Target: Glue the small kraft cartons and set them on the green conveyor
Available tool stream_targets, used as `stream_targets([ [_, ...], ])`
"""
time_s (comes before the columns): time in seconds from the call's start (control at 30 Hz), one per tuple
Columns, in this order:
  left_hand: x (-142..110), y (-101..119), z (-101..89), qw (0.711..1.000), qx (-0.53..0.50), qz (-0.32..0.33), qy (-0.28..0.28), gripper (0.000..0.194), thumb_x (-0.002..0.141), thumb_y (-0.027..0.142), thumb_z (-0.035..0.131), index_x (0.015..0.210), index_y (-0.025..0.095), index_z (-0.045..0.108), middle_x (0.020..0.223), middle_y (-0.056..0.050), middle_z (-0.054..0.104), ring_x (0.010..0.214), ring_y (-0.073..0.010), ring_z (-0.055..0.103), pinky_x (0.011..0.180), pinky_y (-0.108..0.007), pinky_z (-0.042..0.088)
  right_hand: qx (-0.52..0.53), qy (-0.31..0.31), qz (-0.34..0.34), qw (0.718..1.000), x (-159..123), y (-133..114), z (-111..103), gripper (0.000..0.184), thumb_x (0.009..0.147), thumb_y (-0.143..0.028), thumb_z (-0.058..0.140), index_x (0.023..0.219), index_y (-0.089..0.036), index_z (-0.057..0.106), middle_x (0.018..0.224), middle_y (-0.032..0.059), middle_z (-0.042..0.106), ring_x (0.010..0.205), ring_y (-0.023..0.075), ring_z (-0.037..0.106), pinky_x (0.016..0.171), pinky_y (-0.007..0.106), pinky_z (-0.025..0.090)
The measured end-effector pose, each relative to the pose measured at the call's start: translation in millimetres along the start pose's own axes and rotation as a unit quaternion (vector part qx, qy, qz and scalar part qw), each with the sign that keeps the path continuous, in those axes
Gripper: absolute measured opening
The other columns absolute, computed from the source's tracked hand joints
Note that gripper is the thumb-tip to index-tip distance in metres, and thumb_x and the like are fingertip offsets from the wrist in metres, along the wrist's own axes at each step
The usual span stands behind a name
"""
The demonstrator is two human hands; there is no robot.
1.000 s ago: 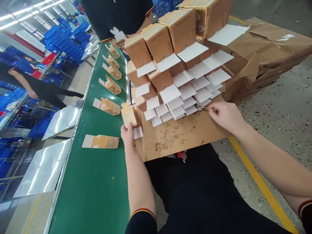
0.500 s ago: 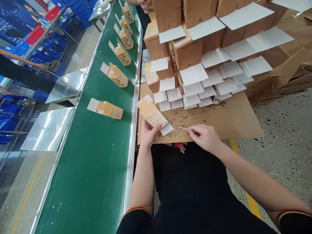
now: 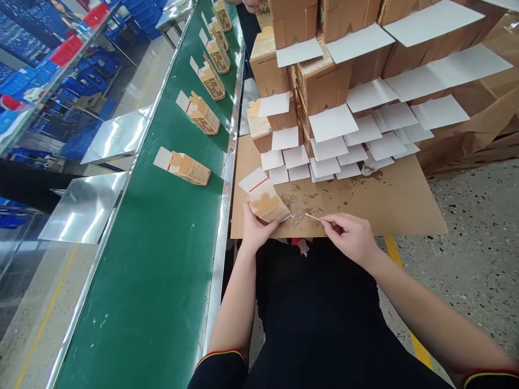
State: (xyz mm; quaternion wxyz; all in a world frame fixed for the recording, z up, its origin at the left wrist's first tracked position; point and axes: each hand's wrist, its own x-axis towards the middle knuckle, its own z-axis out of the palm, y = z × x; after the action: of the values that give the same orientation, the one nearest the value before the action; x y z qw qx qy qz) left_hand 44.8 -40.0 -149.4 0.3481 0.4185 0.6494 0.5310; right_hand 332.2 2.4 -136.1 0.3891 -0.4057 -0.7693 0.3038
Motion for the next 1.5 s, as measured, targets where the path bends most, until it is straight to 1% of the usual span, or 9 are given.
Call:
stream_targets([
  [0.17,-10,-7,-0.3,0.998,0.051,0.022,-0.012,0.072,0.072,0.043,0.107,0.133,0.026,0.072,0.131,-0.015,0.078,0.132,-0.0417,0.074,0.118,-0.061,0.059,-0.008,0.033,0.054,0.998,-15,-2,-22,0.022,0.106,-0.031,0.068,0.091,-0.028,0.084,0.075,0.0014,0.078,0.061,0.0174,0.069,0.058,0.030,0.059],
  [0.47,-3,-4,-6.4,0.994,0.101,0.028,-0.004,0.068,0.067,0.040,0.109,0.125,0.024,0.078,0.126,-0.016,0.082,0.128,-0.0423,0.078,0.117,-0.065,0.061,0.031,0.039,0.014,0.999,-6,-13,-12,0.023,0.104,-0.026,0.068,0.087,-0.026,0.083,0.072,0.0007,0.077,0.056,0.0153,0.066,0.054,0.028,0.057],
  [0.77,0,-9,-177.4,0.935,0.121,-0.015,0.334,0.097,0.059,0.048,0.112,0.139,0.024,0.062,0.137,-0.017,0.077,0.141,-0.0461,0.073,0.124,-0.073,0.057,0.040,0.089,0.044,0.994,-16,8,-33,0.013,0.101,-0.029,0.076,0.092,-0.029,0.085,0.078,-0.0004,0.081,0.061,0.0174,0.074,0.057,0.029,0.065],
  [0.93,-12,-23,-207.2,0.914,0.173,-0.092,0.356,0.104,0.057,0.043,0.112,0.141,0.025,0.052,0.143,-0.018,0.070,0.147,-0.0433,0.068,0.128,-0.068,0.053,0.027,0.105,0.037,0.993,-15,16,-34,0.016,0.102,-0.031,0.076,0.089,-0.029,0.085,0.075,0.0000,0.080,0.060,0.0173,0.073,0.057,0.029,0.065],
  [1.1,-18,2,-184.6,0.811,0.258,0.133,0.508,0.084,0.082,0.045,0.091,0.149,0.028,0.044,0.159,-0.017,0.053,0.157,-0.0381,0.056,0.136,-0.065,0.043,-0.005,0.135,0.054,0.989,-25,29,-53,0.016,0.105,-0.037,0.077,0.095,-0.029,0.087,0.079,-0.0001,0.081,0.062,0.0177,0.075,0.061,0.030,0.067],
  [1.17,11,21,-158.5,0.837,0.223,0.185,0.465,0.061,0.094,0.047,0.076,0.145,0.028,0.049,0.148,-0.014,0.058,0.146,-0.0347,0.063,0.129,-0.060,0.051,-0.015,0.142,0.061,0.988,-26,32,-58,0.018,0.105,-0.041,0.077,0.095,-0.030,0.087,0.080,0.0004,0.081,0.063,0.0182,0.075,0.061,0.031,0.067],
  [1.3,124,57,-73.4,0.978,0.066,0.028,0.198,0.044,0.103,0.058,0.063,0.134,0.026,0.064,0.129,-0.011,0.068,0.122,-0.0282,0.074,0.107,-0.044,0.061,-0.014,0.144,0.048,0.988,-14,28,-56,0.020,0.105,-0.041,0.078,0.092,-0.028,0.085,0.077,0.0008,0.080,0.059,0.0172,0.073,0.060,0.031,0.065],
  [1.4,201,72,-10.5,0.988,0.050,-0.108,0.093,0.056,0.100,0.071,0.068,0.126,0.021,0.070,0.117,-0.014,0.071,0.103,-0.0293,0.074,0.095,-0.045,0.062,-0.006,0.143,0.027,0.989,-2,18,-53,0.018,0.104,-0.038,0.077,0.092,-0.028,0.086,0.077,0.0006,0.079,0.059,0.0168,0.071,0.057,0.030,0.062],
  [1.5,232,75,22.8,0.984,0.062,-0.160,0.051,0.051,0.097,0.070,0.073,0.112,0.021,0.074,0.103,-0.013,0.075,0.095,-0.0304,0.073,0.091,-0.045,0.060,-0.009,0.149,0.004,0.989,4,5,-55,0.014,0.104,-0.032,0.077,0.094,-0.028,0.086,0.076,-0.0001,0.079,0.059,0.0161,0.070,0.056,0.030,0.060],
])
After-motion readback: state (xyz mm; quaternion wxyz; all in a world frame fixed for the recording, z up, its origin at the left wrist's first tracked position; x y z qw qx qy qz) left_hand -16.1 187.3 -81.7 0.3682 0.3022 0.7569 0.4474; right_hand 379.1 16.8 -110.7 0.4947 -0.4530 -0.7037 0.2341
